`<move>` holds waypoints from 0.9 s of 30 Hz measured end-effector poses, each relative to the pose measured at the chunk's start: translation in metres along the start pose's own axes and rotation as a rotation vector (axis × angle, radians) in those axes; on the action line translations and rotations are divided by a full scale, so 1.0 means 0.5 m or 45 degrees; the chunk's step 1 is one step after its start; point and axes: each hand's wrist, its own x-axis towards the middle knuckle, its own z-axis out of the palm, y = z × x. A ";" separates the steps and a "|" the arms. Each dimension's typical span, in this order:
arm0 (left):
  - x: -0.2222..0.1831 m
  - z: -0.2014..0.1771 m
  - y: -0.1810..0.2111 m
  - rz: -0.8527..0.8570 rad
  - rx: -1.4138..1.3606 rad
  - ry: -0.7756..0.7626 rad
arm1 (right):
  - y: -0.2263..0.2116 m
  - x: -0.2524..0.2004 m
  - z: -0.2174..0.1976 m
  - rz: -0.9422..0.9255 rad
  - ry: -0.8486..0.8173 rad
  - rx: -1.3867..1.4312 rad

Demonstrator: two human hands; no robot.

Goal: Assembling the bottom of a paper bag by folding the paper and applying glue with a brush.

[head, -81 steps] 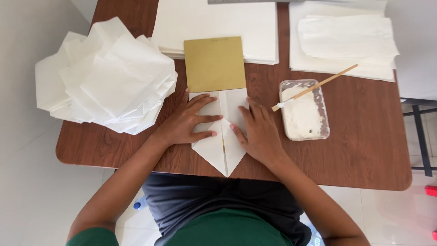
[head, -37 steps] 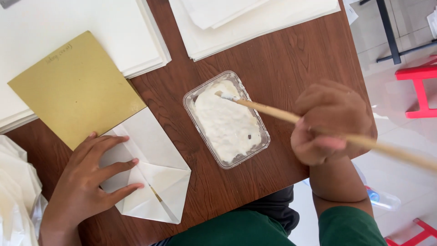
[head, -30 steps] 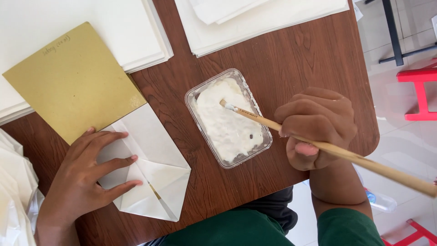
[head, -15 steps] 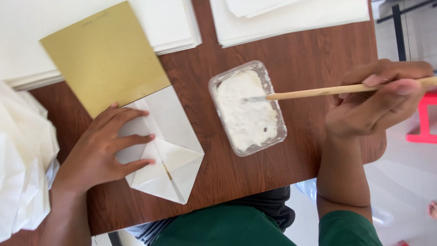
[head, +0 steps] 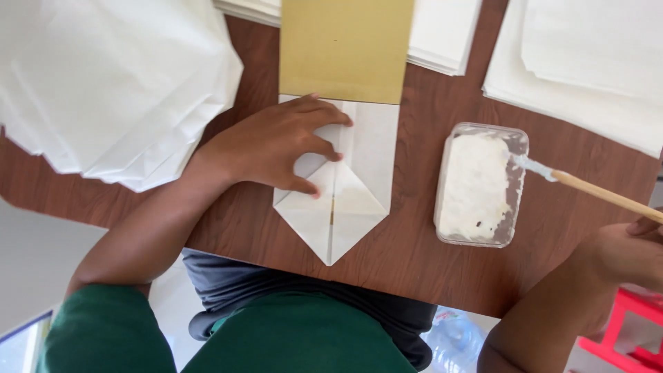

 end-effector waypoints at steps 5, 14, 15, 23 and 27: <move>-0.011 0.038 0.004 0.038 0.108 0.060 | -0.171 -0.082 0.206 0.420 -0.193 -0.058; -0.029 0.094 -0.011 0.138 0.200 0.392 | -0.364 -0.308 0.488 0.503 -0.985 -0.140; -0.027 0.089 -0.015 0.141 0.100 0.364 | -0.368 -0.321 0.498 0.506 -0.965 -0.185; -0.036 0.105 -0.007 0.053 0.099 0.290 | -0.321 -0.344 0.394 0.008 -1.061 0.233; -0.041 0.086 -0.005 0.071 0.178 0.281 | -0.352 -0.366 0.407 -0.120 -0.948 0.328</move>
